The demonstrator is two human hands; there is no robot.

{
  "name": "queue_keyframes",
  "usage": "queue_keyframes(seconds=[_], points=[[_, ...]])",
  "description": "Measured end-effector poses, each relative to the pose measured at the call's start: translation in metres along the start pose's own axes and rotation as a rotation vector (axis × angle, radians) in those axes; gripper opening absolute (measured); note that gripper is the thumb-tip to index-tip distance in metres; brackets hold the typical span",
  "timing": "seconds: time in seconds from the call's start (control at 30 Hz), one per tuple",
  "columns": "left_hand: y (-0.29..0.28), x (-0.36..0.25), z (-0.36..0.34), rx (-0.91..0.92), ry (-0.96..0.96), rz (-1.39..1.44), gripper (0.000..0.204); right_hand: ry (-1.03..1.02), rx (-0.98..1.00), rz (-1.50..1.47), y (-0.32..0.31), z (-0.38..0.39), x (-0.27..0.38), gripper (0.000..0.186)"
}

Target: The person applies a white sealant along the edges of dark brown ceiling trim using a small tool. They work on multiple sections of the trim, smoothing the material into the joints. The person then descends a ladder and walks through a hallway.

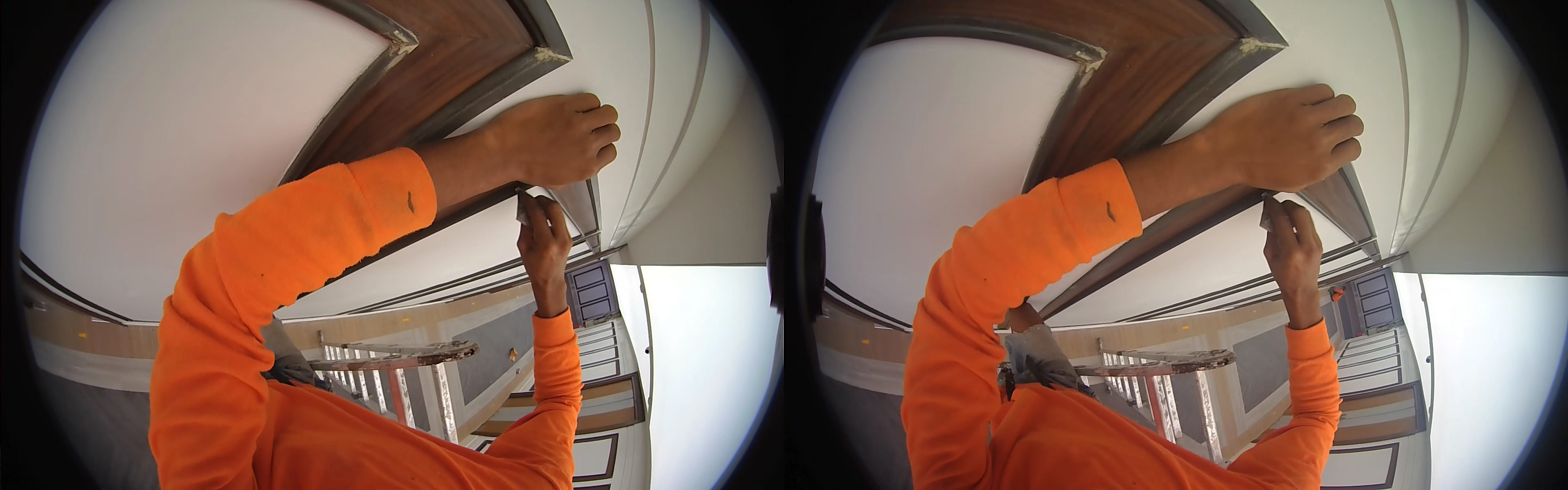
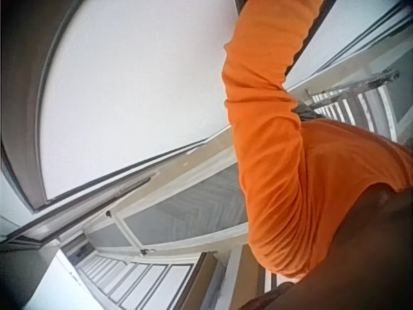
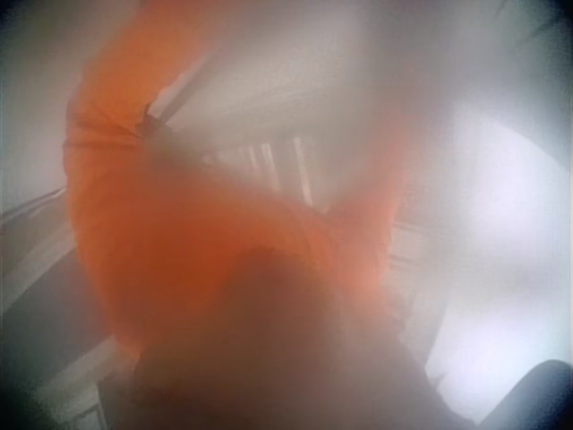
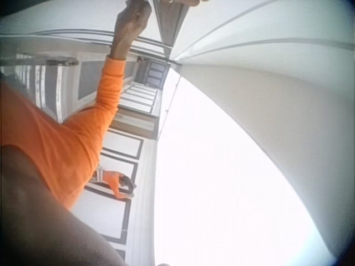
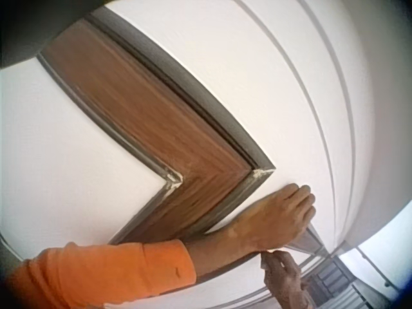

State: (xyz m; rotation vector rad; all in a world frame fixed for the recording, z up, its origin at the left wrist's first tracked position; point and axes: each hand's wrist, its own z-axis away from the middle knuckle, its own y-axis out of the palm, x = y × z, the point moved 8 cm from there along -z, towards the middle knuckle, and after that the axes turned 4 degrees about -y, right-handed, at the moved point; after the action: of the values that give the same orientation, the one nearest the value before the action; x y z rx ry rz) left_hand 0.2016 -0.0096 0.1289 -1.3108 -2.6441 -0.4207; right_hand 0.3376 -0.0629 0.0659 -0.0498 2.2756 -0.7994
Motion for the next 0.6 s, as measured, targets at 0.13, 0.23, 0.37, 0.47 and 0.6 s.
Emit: queue_keyframes(seconds=[0.13, 0.23, 0.37, 0.47, 0.6], points=[[0.003, -0.001, 0.004, -0.004, 0.019, 0.003, 0.013, 0.068, -0.115, 0.029, -0.007, -0.009, -0.01, 0.044], [0.004, 0.003, 0.003, 0.013, 0.02, 0.017, 0.016, 0.039, -0.018, 0.002, 0.005, -0.007, -0.007, 0.044], [0.002, 0.0, 0.002, -0.003, 0.009, 0.013, 0.014, -0.02, -0.095, 0.091, -0.006, -0.013, -0.01, 0.045], [0.003, 0.003, 0.004, -0.006, -0.005, 0.01, 0.013, -0.085, -0.024, 0.045, 0.009, -0.006, -0.004, 0.042], [0.003, 0.001, 0.003, -0.01, 0.007, -0.001, 0.013, -0.072, -0.104, 0.085, -0.004, -0.012, -0.014, 0.043]])
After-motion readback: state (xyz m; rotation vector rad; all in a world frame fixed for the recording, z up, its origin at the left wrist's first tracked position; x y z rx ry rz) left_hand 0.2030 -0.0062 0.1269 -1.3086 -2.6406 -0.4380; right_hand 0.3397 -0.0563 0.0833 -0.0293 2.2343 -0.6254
